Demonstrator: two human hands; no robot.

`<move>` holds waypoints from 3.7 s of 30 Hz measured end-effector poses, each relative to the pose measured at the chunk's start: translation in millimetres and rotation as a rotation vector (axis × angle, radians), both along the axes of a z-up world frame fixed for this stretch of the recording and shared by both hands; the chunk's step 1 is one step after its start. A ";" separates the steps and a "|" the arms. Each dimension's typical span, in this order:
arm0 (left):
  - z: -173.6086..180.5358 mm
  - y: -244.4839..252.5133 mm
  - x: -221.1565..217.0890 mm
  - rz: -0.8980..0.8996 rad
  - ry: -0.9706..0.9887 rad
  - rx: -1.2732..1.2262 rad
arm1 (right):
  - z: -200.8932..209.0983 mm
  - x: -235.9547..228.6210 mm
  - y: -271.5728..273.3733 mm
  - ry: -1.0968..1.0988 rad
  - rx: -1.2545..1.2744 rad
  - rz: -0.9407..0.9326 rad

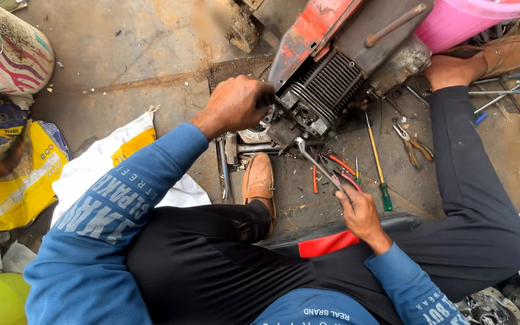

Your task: The person uses pliers, wrenches, and screwdrivers to disassemble and repair a small engine, removing bolts and manipulating internal components while sitting on the ground.

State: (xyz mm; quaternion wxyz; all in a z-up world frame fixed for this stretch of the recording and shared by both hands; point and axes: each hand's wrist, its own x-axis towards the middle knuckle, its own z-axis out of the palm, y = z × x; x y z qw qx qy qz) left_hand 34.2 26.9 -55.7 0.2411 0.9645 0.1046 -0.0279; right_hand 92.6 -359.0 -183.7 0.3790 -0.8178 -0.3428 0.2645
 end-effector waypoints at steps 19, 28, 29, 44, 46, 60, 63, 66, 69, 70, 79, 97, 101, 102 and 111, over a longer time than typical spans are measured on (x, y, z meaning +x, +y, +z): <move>-3.7 -14.0 -1.0 0.050 0.014 -0.062 | -56.5 -23.5 -1.6 0.220 0.036 -0.243; 4.1 -17.8 -4.2 0.037 0.055 -0.042 | -123.6 -21.9 -13.4 -0.097 0.260 -0.086; 4.1 -18.2 -3.6 0.019 0.055 -0.030 | -109.0 -20.6 -12.4 -0.079 0.231 -0.089; -5.3 -14.2 -8.0 -0.013 0.032 -0.045 | -0.9 -11.2 -27.0 0.086 0.357 -0.173; -7.6 -13.0 -4.0 -0.006 0.074 -0.021 | -7.1 -11.2 -29.1 0.188 0.226 -0.161; -9.2 -4.6 8.9 -0.100 0.121 0.007 | 28.3 145.5 -39.6 0.404 0.518 -0.490; -5.4 -5.2 12.3 -0.135 0.140 0.005 | 32.4 200.7 -40.7 0.500 0.754 -0.484; -4.6 -6.8 16.3 -0.108 0.213 0.008 | 27.8 250.5 -39.5 0.308 0.737 -0.447; -6.7 -5.8 20.6 -0.097 0.265 0.042 | 29.4 310.4 -30.7 -0.167 0.580 -0.375; -7.9 -5.2 22.2 -0.121 0.239 0.038 | 32.0 338.2 -20.2 -0.454 0.503 -0.354; -22.9 6.9 31.5 -0.209 0.187 0.028 | 31.7 444.1 34.5 -0.862 0.117 -0.188; 92.0 -162.6 175.7 -0.674 0.358 -0.179 | 7.2 311.4 -9.6 -0.552 0.391 -0.416; 51.5 -194.5 239.2 -0.490 -0.037 -0.079 | 9.2 310.8 -9.4 -0.596 0.417 -0.399; 37.7 -199.9 253.1 -0.413 -0.114 -0.061 | 8.0 310.0 -10.6 -0.596 0.414 -0.392; -81.4 -245.8 308.3 -0.163 -0.379 0.279 | 4.4 310.3 -12.0 -0.528 0.408 -0.402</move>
